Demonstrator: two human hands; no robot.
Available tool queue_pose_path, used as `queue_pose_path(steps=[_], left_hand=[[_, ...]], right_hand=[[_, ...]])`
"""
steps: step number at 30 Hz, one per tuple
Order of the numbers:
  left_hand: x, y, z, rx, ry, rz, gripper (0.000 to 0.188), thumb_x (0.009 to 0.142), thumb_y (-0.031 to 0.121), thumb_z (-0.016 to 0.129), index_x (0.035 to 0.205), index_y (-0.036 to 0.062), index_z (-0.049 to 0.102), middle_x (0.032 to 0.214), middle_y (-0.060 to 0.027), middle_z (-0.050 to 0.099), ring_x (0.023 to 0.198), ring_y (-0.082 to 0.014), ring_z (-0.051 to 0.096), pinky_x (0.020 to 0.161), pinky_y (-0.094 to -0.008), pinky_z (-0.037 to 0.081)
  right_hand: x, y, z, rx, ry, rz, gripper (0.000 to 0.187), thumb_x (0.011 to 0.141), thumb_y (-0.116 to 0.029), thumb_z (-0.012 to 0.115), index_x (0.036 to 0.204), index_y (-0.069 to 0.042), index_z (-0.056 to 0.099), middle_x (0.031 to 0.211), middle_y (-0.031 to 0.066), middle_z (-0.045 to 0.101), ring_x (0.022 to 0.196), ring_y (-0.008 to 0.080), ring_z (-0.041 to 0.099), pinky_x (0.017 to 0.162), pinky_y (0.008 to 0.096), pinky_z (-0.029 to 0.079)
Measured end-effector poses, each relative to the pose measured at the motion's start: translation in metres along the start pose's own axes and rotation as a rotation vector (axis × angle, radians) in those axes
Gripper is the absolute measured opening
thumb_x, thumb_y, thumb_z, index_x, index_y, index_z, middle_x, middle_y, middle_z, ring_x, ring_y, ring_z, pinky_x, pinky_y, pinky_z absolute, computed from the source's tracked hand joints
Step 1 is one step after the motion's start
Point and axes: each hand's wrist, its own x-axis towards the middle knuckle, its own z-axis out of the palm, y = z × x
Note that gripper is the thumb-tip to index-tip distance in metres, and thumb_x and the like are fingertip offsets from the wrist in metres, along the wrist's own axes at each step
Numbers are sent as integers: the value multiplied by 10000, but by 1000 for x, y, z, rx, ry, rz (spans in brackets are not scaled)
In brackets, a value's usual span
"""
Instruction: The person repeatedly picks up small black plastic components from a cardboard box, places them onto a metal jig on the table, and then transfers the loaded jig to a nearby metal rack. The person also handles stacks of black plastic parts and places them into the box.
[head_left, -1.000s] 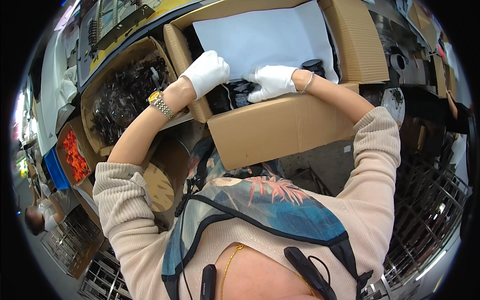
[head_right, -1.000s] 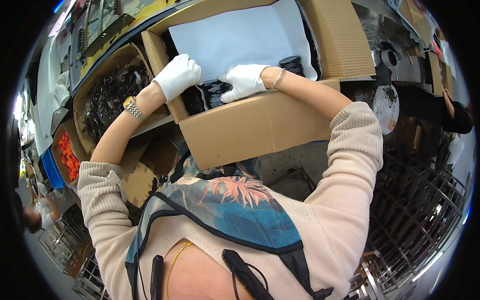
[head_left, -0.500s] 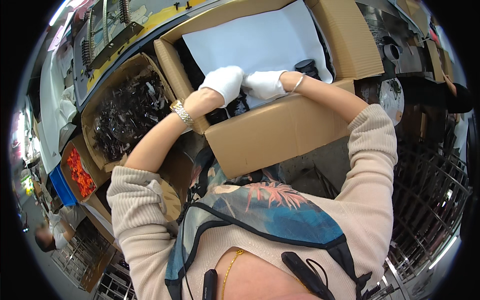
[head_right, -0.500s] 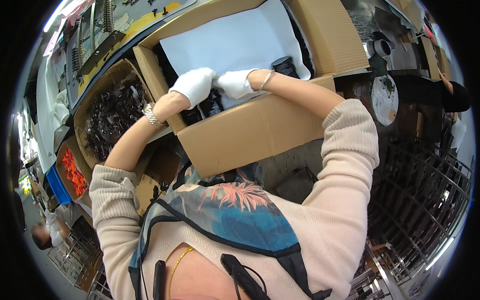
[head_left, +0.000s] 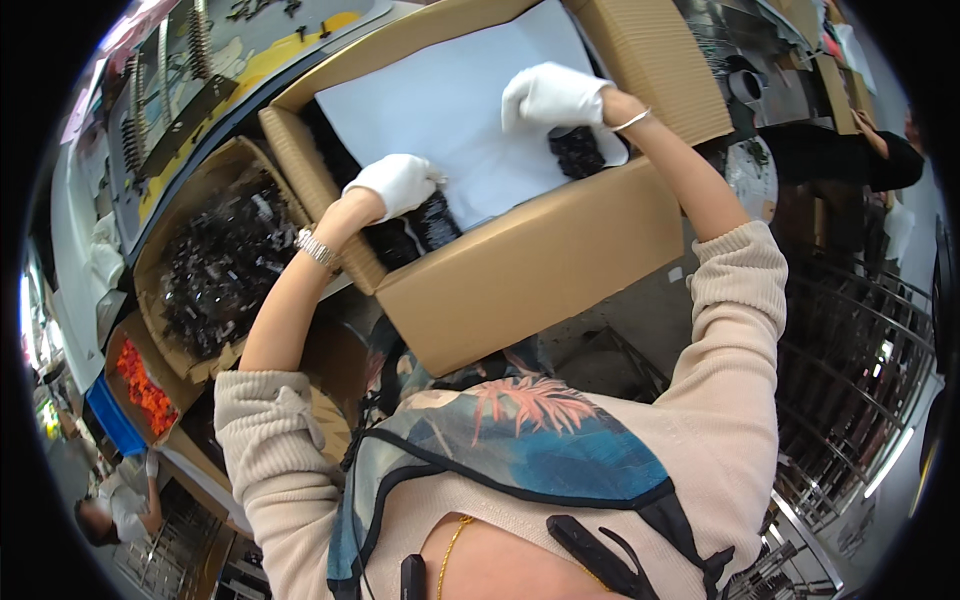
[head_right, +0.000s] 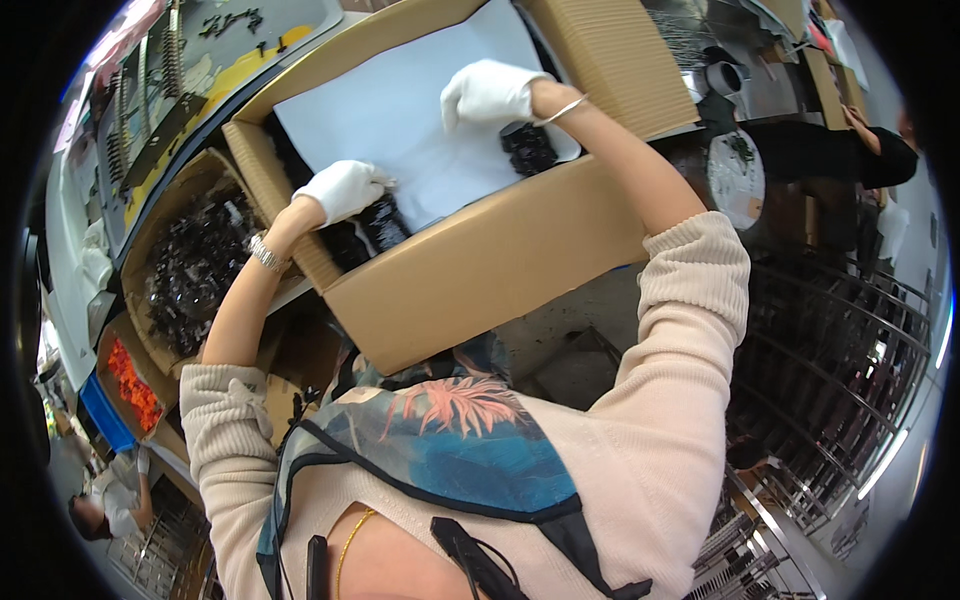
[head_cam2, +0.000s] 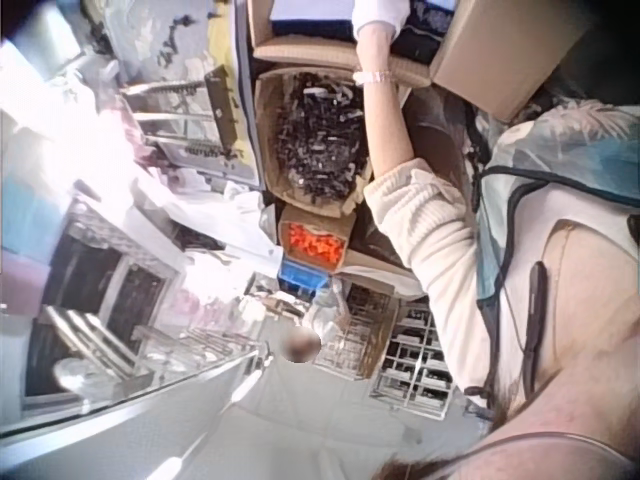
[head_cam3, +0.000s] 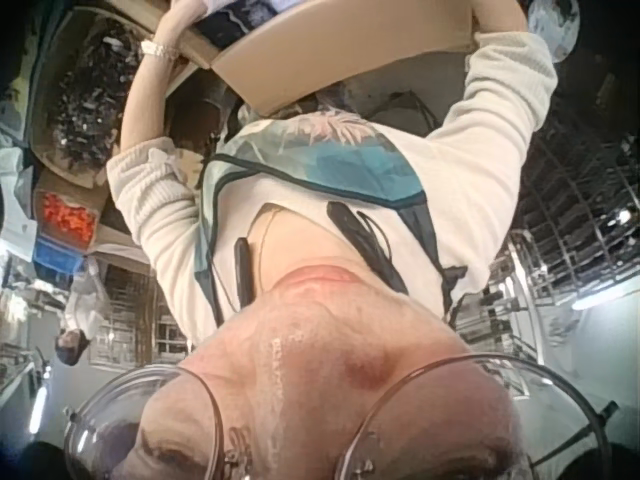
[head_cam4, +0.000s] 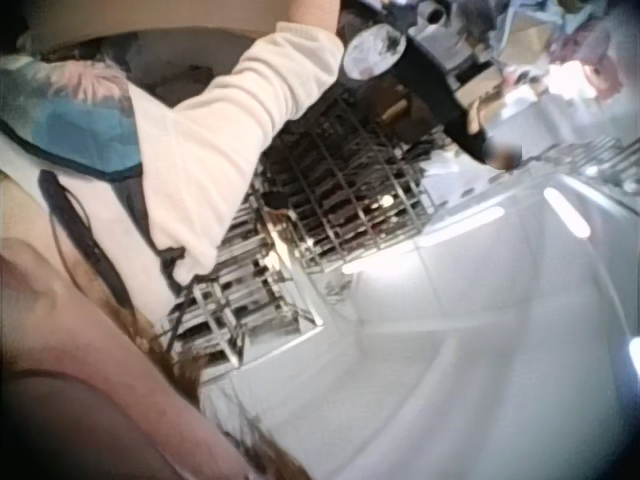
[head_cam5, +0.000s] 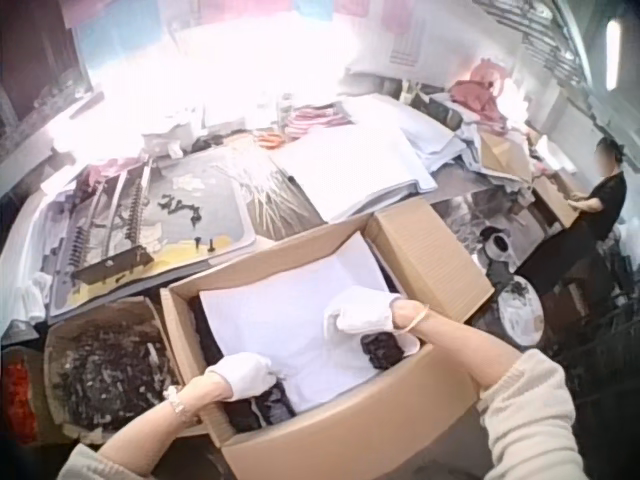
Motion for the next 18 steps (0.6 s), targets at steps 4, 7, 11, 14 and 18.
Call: queue_pose_path(steps=[4,7,11,14,18], left_hand=[[1,28,3,-50,70,113,301,944,331,619,1050,89,764,932,-207,708,938,-389,676,858,-439,540],[-5,27,20,71,42,260,219,906,239,632,942,70,766,903,-181,703,881,-360,668,806,-435,541],[-9,26,20,87,18,224,261,918,264,588,955,69,757,866,-189,709,807,-375,678,774,-445,552],[-11,25,23,85,61,257,266,925,261,578,982,73,758,880,-193,712,819,-374,686,781,-442,553],[-9,21,28,-19,80,233,285,931,257,581,1029,58,761,998,-170,725,900,-364,690,832,-429,548]], right_hand=[[-25,32,-5,-223,41,-50,239,826,-90,566,914,-113,787,982,113,746,925,296,687,864,351,546],[-36,39,25,-185,-171,-17,123,810,-147,679,852,-111,789,883,85,736,818,292,686,786,372,557],[-41,47,32,-242,-159,-114,159,830,-198,670,865,-81,772,921,106,728,842,315,674,780,396,544],[-41,42,24,-289,-162,52,315,927,-337,581,1032,-78,728,1104,172,702,987,387,649,887,433,516],[-31,72,14,-176,123,45,363,954,-359,562,1096,-64,720,1120,204,696,1030,416,641,921,442,504]])
